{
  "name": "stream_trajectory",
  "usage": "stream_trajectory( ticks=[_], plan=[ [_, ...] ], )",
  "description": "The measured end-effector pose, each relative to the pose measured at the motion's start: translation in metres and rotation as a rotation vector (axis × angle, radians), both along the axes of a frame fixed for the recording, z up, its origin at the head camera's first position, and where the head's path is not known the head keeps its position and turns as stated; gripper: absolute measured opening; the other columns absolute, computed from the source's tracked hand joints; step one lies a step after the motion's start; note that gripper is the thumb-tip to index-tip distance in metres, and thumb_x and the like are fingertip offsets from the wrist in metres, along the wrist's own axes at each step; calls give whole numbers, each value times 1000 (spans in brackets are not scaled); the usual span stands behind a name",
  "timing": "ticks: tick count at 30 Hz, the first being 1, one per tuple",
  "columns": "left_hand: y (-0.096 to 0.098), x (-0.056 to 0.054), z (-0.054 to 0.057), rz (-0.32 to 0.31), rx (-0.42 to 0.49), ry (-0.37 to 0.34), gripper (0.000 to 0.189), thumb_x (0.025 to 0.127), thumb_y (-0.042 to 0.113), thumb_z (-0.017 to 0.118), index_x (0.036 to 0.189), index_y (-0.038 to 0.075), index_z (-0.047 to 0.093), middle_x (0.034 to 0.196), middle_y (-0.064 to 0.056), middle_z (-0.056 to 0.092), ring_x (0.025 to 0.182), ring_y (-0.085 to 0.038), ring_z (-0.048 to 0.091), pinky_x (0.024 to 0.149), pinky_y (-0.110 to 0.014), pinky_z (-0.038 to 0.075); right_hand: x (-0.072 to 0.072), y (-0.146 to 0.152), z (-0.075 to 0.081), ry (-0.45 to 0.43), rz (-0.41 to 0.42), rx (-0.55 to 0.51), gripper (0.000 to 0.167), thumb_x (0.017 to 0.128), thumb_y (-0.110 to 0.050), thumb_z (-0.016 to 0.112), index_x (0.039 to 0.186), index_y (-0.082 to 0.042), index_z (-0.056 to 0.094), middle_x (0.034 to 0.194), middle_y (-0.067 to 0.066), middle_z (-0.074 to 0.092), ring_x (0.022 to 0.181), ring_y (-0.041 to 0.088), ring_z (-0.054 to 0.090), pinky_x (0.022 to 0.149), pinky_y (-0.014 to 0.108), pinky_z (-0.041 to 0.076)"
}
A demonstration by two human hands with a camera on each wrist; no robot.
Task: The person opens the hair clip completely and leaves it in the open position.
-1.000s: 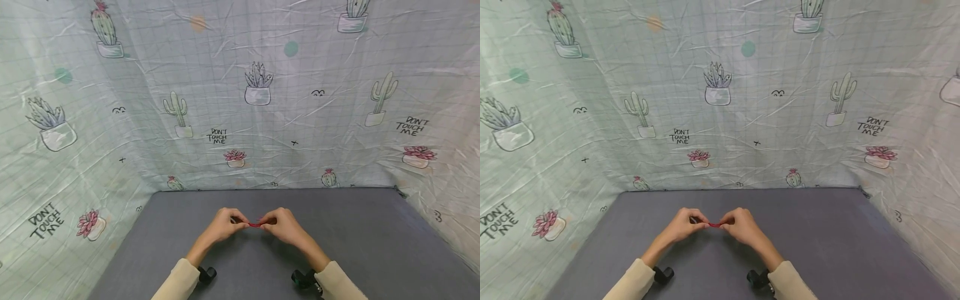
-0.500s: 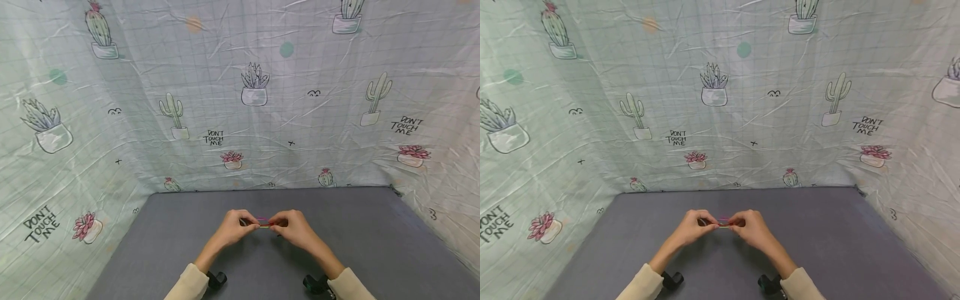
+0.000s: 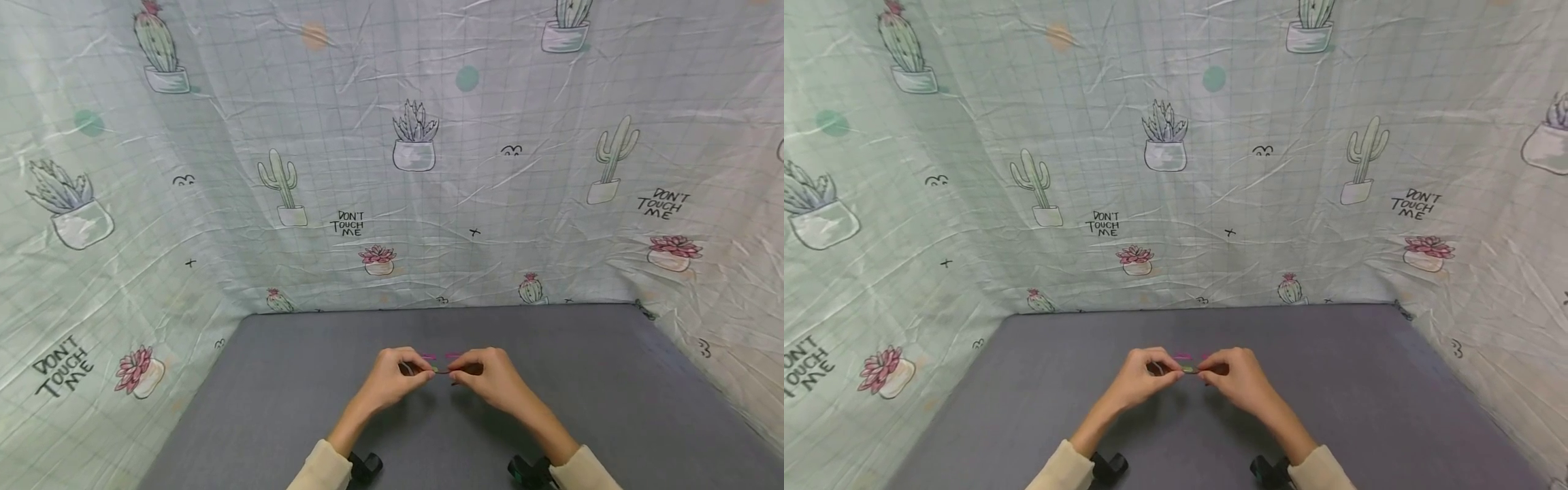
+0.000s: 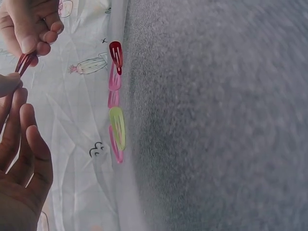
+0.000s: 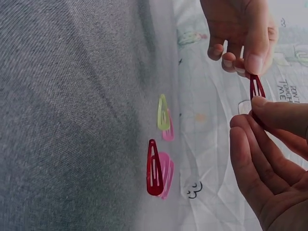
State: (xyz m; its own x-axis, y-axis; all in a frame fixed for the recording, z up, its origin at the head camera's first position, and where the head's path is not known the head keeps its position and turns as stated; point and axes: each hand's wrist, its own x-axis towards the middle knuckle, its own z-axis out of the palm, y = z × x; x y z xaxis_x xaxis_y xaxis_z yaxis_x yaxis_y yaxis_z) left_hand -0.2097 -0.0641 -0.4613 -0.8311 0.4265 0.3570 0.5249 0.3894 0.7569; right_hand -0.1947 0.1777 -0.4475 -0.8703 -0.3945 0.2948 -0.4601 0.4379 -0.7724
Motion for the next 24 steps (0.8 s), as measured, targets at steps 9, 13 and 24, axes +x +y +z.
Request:
stream_trajectory(
  ticks=[9, 13, 24],
  plan=[
    [3, -4, 0, 14, 22, -7, 5, 90, 15, 78, 89, 18, 83, 85, 5, 75, 74, -1, 64, 69, -28, 58, 0, 2, -5, 86, 3, -77, 9, 90, -11, 79, 97, -9, 83, 90, 4, 78, 75, 19, 76, 66, 25, 60],
    [3, -3, -1, 16, 35, -16, 5, 90, 14, 78, 89, 17, 82, 86, 4, 75, 74, -1, 64, 68, -29, 59, -2, 2, -9, 90, 0, -101, 8, 90, -12, 79, 97, -10, 83, 90, 4, 78, 75, 18, 75, 65, 25, 60],
    [3, 1, -4, -7, 62, -43, 6, 91, 19, 79, 89, 14, 80, 84, -1, 77, 70, -2, 65, 65, -28, 58, 0, 0, -14, 151, 25, -150, 7, 89, -10, 80, 95, -12, 82, 90, 5, 79, 75, 11, 74, 67, 26, 61]
  ],
)
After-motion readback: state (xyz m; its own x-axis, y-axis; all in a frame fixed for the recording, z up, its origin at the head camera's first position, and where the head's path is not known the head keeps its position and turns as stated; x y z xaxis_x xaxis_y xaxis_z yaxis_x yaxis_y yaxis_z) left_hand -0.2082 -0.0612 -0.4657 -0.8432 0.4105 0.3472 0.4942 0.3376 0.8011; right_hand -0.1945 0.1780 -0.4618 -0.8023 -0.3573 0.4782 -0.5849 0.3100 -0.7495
